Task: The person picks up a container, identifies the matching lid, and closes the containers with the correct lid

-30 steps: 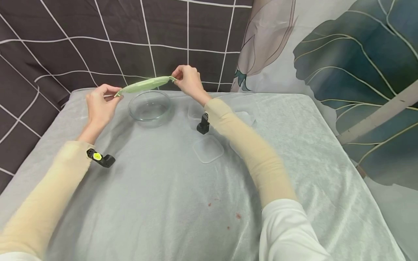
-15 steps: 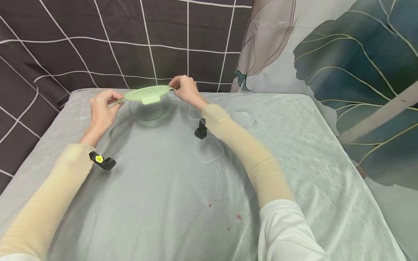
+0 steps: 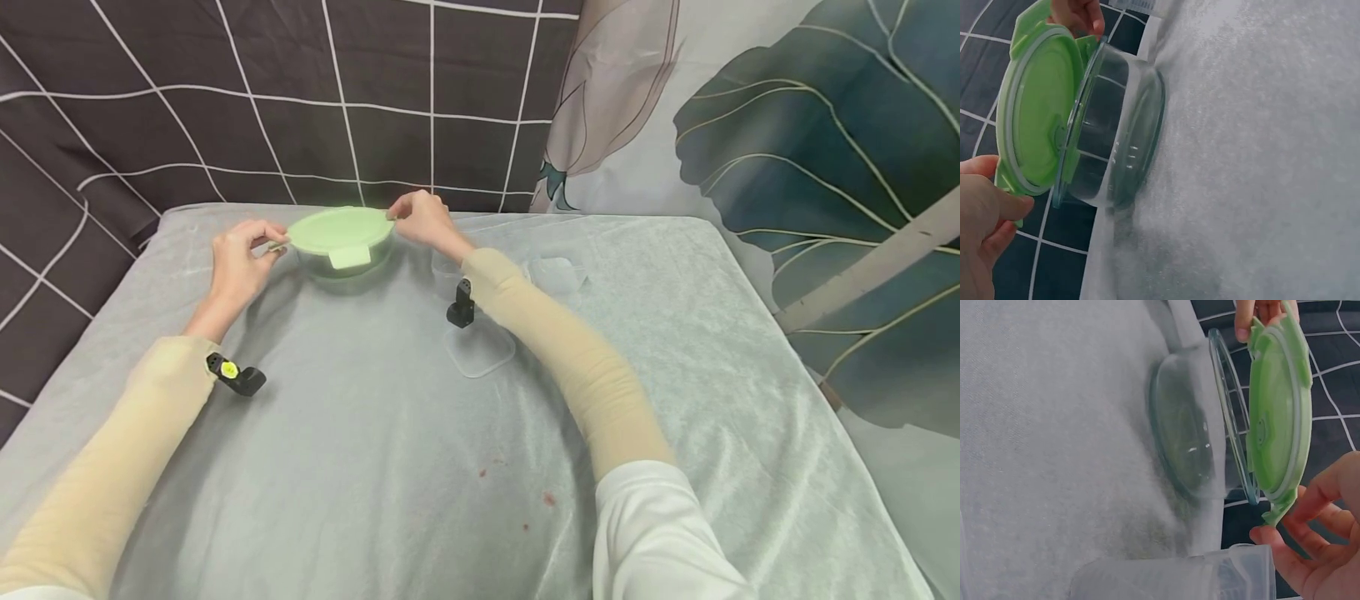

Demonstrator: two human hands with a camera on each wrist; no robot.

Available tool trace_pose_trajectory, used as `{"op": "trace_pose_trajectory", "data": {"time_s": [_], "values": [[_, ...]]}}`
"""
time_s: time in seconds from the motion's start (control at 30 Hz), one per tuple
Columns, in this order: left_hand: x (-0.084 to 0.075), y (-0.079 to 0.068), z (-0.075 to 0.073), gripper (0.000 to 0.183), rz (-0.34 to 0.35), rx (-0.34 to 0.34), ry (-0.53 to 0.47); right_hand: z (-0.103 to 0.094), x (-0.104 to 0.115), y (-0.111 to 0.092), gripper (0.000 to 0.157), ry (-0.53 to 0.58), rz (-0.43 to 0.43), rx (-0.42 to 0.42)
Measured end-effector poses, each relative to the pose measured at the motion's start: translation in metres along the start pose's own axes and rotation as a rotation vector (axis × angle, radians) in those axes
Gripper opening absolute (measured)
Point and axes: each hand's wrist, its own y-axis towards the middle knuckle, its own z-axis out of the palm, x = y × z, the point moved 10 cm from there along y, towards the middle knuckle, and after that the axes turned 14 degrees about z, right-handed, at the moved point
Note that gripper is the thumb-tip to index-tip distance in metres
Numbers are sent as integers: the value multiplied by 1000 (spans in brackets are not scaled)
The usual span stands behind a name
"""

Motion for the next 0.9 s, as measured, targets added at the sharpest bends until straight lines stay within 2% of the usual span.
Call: {"op": "trace_pose_trajectory", "data": {"time_s": [0.13,0.3,0.6,0.9], "values": [[3,-3,3,13,8,27,3,3,-3,0,24,21,44,10],[5,-7,8,18,-1,84,5,6,-4,1,23,6,53,4],[13,-13,19,26,-81,175,-22,14,-1,-2,37,-22,24,19],[25,-16,20,40,-173,206,-50,16,1,-2,39,-54,12,9]]}}
